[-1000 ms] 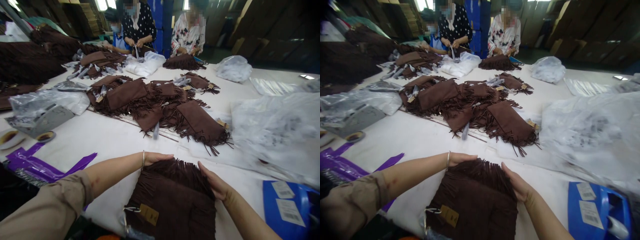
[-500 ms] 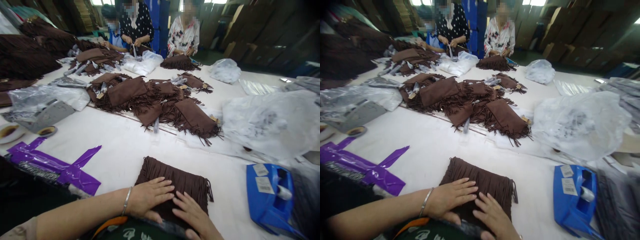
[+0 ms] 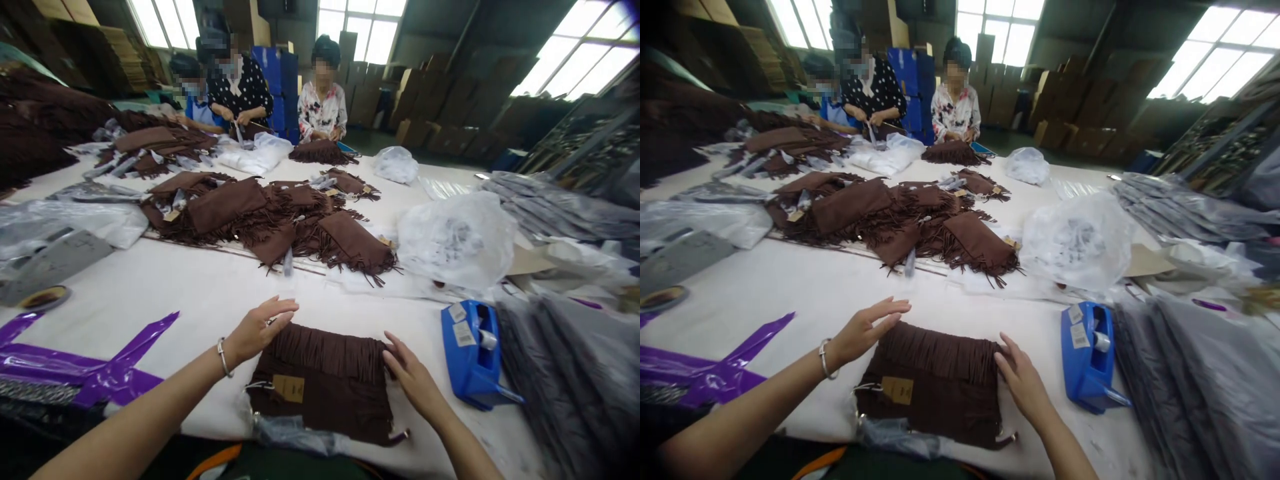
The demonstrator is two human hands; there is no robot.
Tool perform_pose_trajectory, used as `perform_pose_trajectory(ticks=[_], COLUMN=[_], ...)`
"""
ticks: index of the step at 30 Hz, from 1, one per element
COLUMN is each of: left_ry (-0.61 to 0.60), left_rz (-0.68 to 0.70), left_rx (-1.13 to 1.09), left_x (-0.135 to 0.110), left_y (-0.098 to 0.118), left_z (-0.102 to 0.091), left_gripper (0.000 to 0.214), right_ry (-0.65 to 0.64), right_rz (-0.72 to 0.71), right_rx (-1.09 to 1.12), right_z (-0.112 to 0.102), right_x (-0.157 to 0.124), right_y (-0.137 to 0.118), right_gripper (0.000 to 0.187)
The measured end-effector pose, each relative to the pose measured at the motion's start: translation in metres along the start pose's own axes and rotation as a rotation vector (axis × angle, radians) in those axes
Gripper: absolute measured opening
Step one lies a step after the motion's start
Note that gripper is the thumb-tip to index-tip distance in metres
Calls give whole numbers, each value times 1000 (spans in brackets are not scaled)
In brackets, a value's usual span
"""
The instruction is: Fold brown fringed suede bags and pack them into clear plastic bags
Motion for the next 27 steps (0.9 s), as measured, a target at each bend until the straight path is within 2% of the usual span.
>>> perform_pose_trajectory(ticks=[4, 8, 12, 15, 17, 19, 21, 23, 24, 25, 27], left_ry=[-29, -24, -7, -30, -82, -144, -203, -242, -250, -249, -224], left_rz=[-19, 18, 57, 137, 212, 290, 359, 401, 406, 399, 351], left_rx=[65, 98, 93, 135, 176, 203, 210, 202, 190, 174, 128], left_x=[-12, -30, -33, -25, -18, -12, -9, -7, -6, -4, 4], left_y=[-9, -13, -11, 9, 29, 48, 62, 69, 70, 71, 68], left_z=[20, 34, 41, 52, 66, 83, 98, 107, 109, 108, 102], left_gripper=[27, 26, 26, 27, 28, 28, 29, 28, 28, 27, 26], right_ry=[98, 174, 163, 143, 140, 111, -6, -126, -129, -67, 195], right_rz=[-102, -139, -212, -274, -336, -441, -619, -791, -822, -795, -576], right_rx=[-224, -263, -306, -346, -415, -499, -536, -464, -383, -283, -60], right_z=[6, 8, 26, 48, 61, 69, 73, 64, 52, 34, -10], right_x=[-3, -16, -27, -33, -39, -50, -68, -84, -86, -82, -60], right_y=[-18, -32, -53, -67, -78, -90, -103, -108, -106, -100, -69], right_gripper=[41, 28, 24, 23, 24, 28, 33, 37, 38, 37, 33])
Point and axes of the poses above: each hand's wrist, its own x-axis towards the middle knuckle, its own z-axis out of the palm, y = z × x, the point moved 7 cm from there along x, towards the middle knuckle, and after that the axes turned 3 degrees about -z, right-handed, at the moved point
